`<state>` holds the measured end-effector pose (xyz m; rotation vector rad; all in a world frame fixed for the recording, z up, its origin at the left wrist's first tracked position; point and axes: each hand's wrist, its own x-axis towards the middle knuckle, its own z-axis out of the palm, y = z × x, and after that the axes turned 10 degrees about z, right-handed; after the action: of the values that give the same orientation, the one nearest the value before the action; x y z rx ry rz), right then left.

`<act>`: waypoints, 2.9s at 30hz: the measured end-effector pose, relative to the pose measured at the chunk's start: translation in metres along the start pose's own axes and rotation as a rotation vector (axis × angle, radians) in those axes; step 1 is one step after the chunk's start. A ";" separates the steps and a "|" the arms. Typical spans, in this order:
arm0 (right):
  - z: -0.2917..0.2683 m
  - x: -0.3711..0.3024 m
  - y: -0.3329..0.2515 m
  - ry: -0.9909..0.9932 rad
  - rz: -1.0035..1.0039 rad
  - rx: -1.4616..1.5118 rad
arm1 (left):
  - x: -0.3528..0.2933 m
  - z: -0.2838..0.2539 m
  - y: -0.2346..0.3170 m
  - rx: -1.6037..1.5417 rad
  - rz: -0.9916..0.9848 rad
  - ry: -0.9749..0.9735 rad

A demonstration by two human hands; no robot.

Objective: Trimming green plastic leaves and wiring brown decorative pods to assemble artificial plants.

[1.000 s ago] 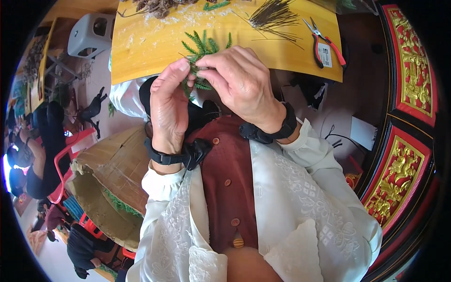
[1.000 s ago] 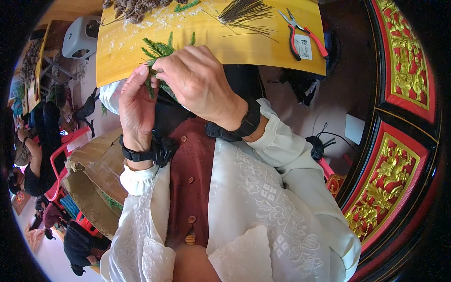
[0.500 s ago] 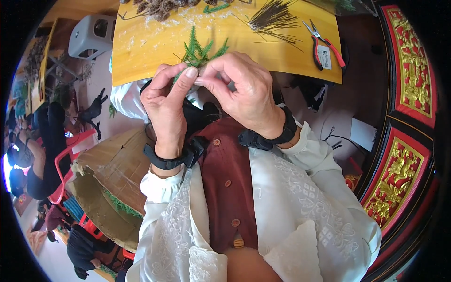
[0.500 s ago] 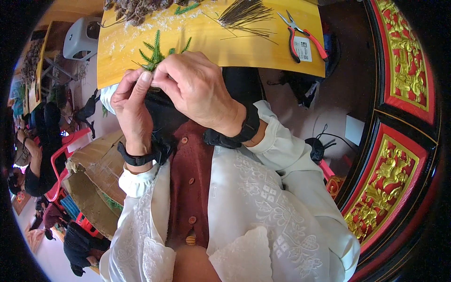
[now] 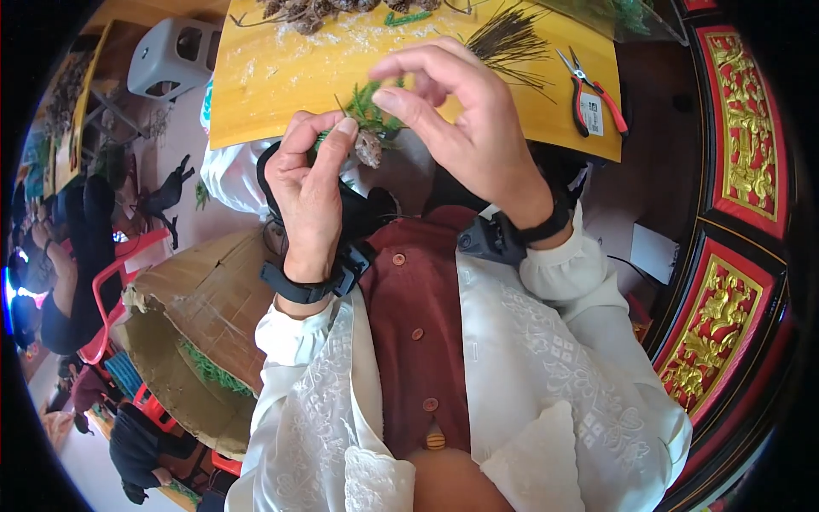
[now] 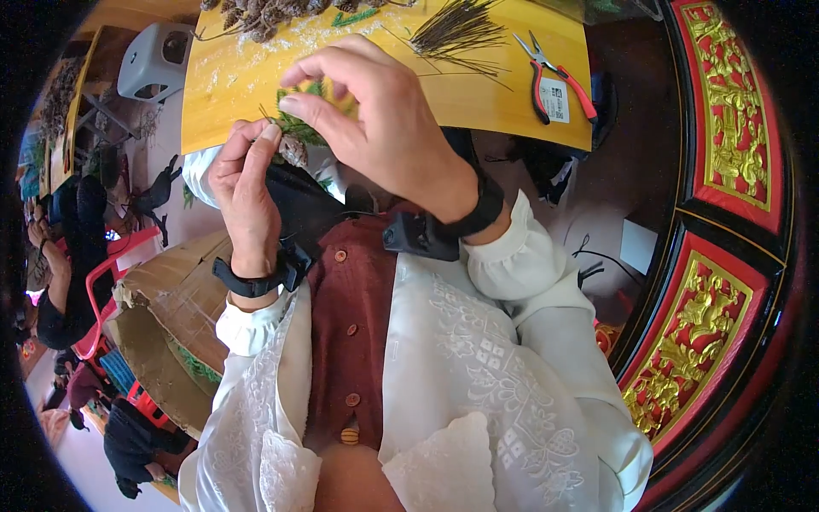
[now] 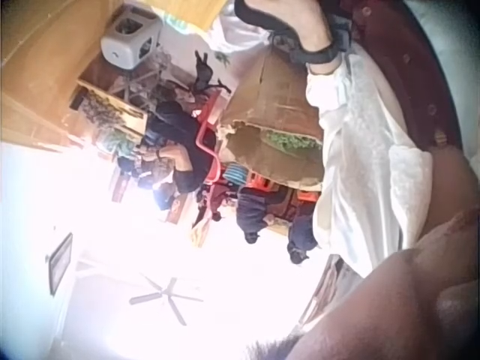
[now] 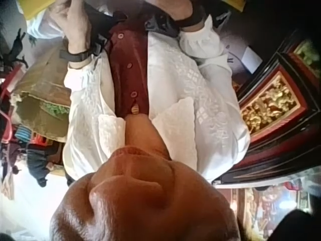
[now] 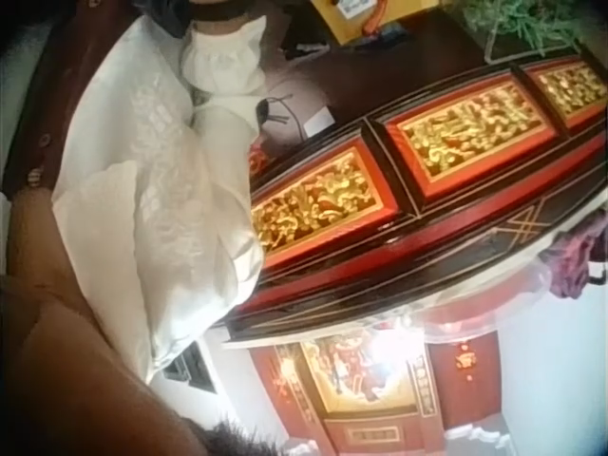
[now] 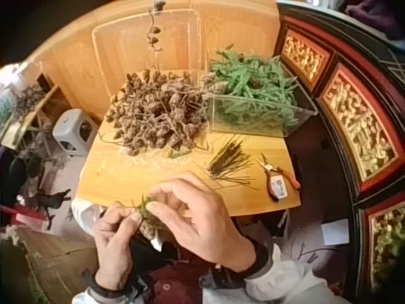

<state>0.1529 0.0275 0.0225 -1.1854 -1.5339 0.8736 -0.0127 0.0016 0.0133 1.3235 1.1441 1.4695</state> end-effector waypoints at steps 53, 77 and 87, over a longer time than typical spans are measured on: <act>-0.005 0.003 0.004 -0.188 -0.379 -0.359 | 0.006 0.001 0.007 -0.043 -0.271 -0.211; -0.144 -0.047 0.061 0.322 0.382 -1.205 | 0.007 0.002 -0.007 -0.066 -0.287 -0.064; -0.148 -0.050 0.084 0.249 0.428 -1.238 | 0.016 -0.012 -0.011 -0.307 -0.408 -0.089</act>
<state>0.3197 -0.0017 -0.0284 -2.4438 -1.6181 -0.1168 -0.0265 0.0180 0.0060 0.8742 1.0106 1.2141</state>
